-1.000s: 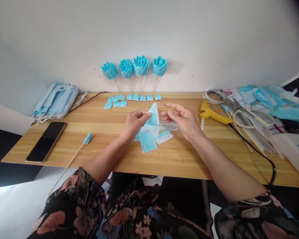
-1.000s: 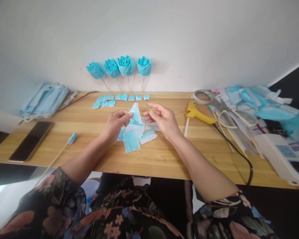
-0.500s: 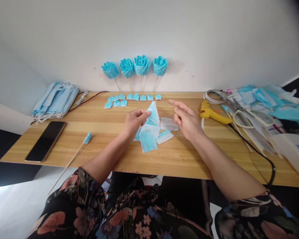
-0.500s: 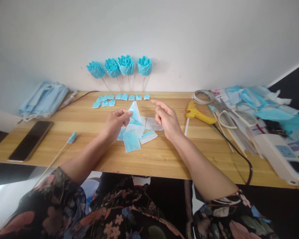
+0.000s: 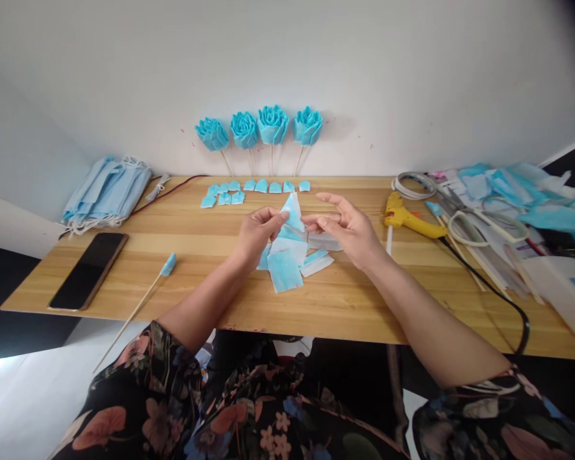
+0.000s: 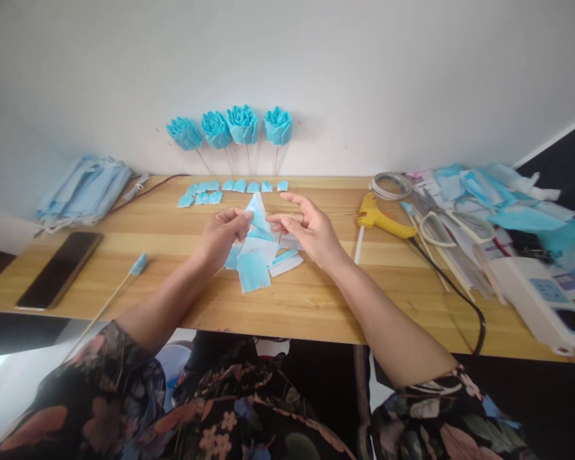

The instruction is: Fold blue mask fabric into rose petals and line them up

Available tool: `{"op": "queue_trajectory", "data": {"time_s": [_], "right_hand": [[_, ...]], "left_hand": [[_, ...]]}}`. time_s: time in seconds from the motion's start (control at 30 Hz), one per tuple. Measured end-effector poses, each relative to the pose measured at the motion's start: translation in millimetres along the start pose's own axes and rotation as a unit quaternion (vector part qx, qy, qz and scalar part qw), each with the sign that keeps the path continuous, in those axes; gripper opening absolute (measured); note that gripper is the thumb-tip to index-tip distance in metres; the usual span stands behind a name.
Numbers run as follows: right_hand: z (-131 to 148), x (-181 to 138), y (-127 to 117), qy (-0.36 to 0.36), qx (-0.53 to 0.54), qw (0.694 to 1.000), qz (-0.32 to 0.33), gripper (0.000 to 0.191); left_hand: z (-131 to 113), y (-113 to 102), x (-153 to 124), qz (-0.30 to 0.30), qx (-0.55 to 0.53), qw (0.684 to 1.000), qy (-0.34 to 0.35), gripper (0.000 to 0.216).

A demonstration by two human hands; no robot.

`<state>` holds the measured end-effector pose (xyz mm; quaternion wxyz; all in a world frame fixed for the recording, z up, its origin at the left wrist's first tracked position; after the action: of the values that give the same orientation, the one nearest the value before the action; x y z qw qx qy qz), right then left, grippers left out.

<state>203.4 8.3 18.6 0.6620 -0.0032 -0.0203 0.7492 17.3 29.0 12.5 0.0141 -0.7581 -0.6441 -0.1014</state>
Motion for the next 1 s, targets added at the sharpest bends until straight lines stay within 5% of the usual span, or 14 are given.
{"op": "queue_trajectory", "data": {"time_s": [0.17, 0.4, 0.63, 0.83, 1.0], "right_hand": [[-1, 2, -1, -0.001, 0.018, 0.999, -0.032, 0.033], [1, -2, -7, -0.028, -0.013, 0.997, -0.065, 0.032], [2, -6, -12, -0.055, -0.058, 0.99, -0.112, 0.051], [1, -4, -11, -0.052, -0.065, 0.991, -0.109, 0.064], [6, -4, -7, -0.059, -0.078, 0.993, -0.071, 0.05]], "left_hand": [[1, -1, 0, 0.002, -0.007, 1.0, -0.001, 0.033], [0, -1, 0, 0.006, 0.001, 1.0, 0.0, 0.033], [-1, 0, -1, 0.006, 0.001, 1.0, -0.002, 0.032], [-1, 0, -1, 0.004, 0.002, 1.0, -0.005, 0.034], [-1, 0, -1, 0.006, 0.001, 1.0, -0.005, 0.034]]}}
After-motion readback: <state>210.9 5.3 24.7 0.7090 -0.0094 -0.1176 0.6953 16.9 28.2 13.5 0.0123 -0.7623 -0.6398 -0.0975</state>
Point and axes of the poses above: each hand's wrist, its own x-axis towards the middle knuckle, its own y-axis out of the palm, z = x × y, the point moved 4 cm from there along x, towards the middle knuckle, and after that the axes turned 8 degrees about y, right-handed, at the moved point
